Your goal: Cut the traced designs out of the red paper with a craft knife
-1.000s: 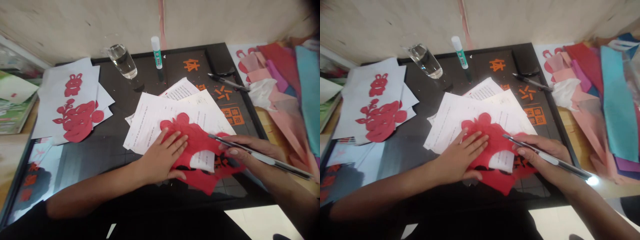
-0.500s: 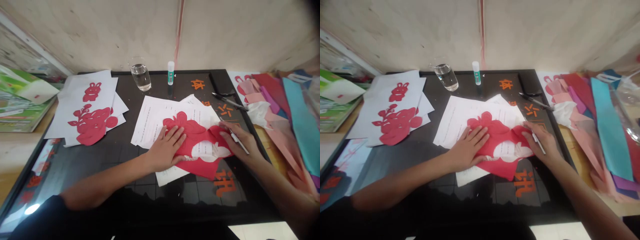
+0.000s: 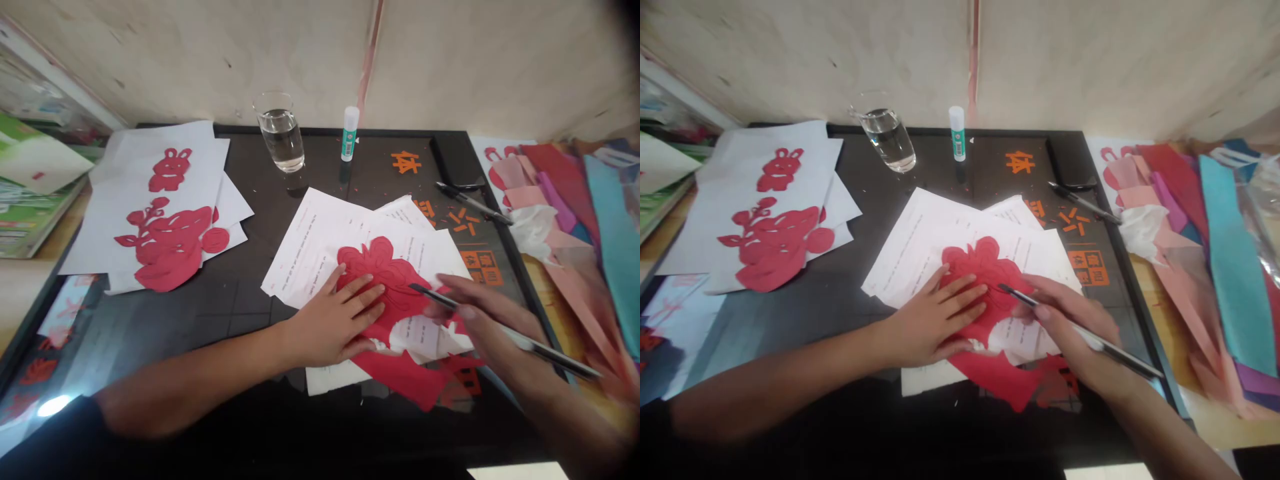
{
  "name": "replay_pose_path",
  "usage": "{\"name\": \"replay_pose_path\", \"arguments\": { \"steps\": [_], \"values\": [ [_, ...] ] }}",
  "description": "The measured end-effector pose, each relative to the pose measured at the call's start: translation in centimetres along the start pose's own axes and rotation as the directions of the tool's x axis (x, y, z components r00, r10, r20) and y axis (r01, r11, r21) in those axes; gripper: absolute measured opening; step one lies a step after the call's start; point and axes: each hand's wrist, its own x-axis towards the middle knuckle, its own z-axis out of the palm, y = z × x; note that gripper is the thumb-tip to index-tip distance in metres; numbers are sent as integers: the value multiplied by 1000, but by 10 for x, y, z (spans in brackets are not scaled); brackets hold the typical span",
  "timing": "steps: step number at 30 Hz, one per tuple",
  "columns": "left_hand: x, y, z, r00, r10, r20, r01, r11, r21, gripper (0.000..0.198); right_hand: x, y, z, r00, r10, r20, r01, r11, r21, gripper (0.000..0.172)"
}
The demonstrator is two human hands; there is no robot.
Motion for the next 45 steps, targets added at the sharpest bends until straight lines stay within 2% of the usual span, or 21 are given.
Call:
{"name": "replay_pose_path", "arguments": {
  "steps": [2,3,7,14,18,32,45],
  "values": [
    [0,0,1,1000,-19,-22,18,1000,-17,57,15,0,19,995,57,78,-71,979,193,27],
    [0,0,1,999,-27,-30,27,999,-26,57,21,2,28,993,65,93,-85,970,228,23],
    [0,0,0,999,-37,-33,36,999,-40,56,25,15,44,995,55,78,-67,984,167,18],
    [0,-1,-2,999,-42,-7,41,997,-66,56,20,21,41,992,-66,109,62,997,42,21],
    [0,-2,-2,999,-46,-1,46,996,-75,55,20,23,44,992,-93,83,92,996,9,22],
    [1,-2,-2,999,-39,-6,39,996,-76,54,23,18,33,974,-173,149,168,985,45,25],
    [0,-3,-2,999,-33,1,33,997,-69,56,28,27,22,930,-313,196,299,949,96,28]
  ]
}}
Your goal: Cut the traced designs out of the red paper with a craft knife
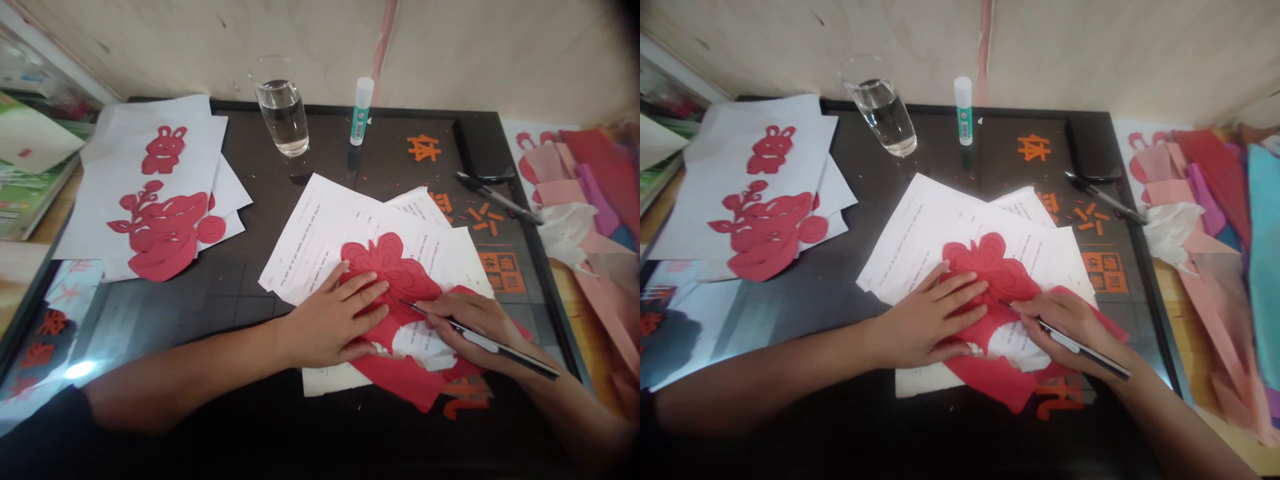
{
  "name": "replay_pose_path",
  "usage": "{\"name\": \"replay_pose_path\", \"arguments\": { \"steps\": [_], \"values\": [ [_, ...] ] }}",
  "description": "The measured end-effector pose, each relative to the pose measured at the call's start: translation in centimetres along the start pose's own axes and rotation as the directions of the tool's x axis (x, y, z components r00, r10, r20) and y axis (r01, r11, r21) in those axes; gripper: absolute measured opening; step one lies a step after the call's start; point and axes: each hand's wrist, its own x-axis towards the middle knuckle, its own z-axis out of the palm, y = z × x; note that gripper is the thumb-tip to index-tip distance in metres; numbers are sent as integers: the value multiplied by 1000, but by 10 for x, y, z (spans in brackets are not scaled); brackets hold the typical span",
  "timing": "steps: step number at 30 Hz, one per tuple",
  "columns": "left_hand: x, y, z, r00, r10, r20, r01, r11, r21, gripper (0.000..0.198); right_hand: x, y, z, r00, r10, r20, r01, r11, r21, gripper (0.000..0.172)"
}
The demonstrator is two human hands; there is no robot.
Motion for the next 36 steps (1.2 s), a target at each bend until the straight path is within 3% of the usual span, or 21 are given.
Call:
{"name": "replay_pose_path", "arguments": {
  "steps": [16,23,29,36],
  "values": [
    [0,-2,0,1000,9,17,-9,1000,29,57,-2,20,-12,982,-83,169,85,996,-5,36],
    [1,-3,0,1000,19,16,-20,1000,17,57,-3,21,-15,978,-114,175,114,993,13,43],
    [1,-3,2,999,30,-23,-30,999,10,56,1,24,-17,962,-214,171,218,976,-6,34],
    [1,-5,1,999,43,-29,-42,999,19,55,0,28,-23,952,-227,207,237,971,-26,35]
  ]
}}
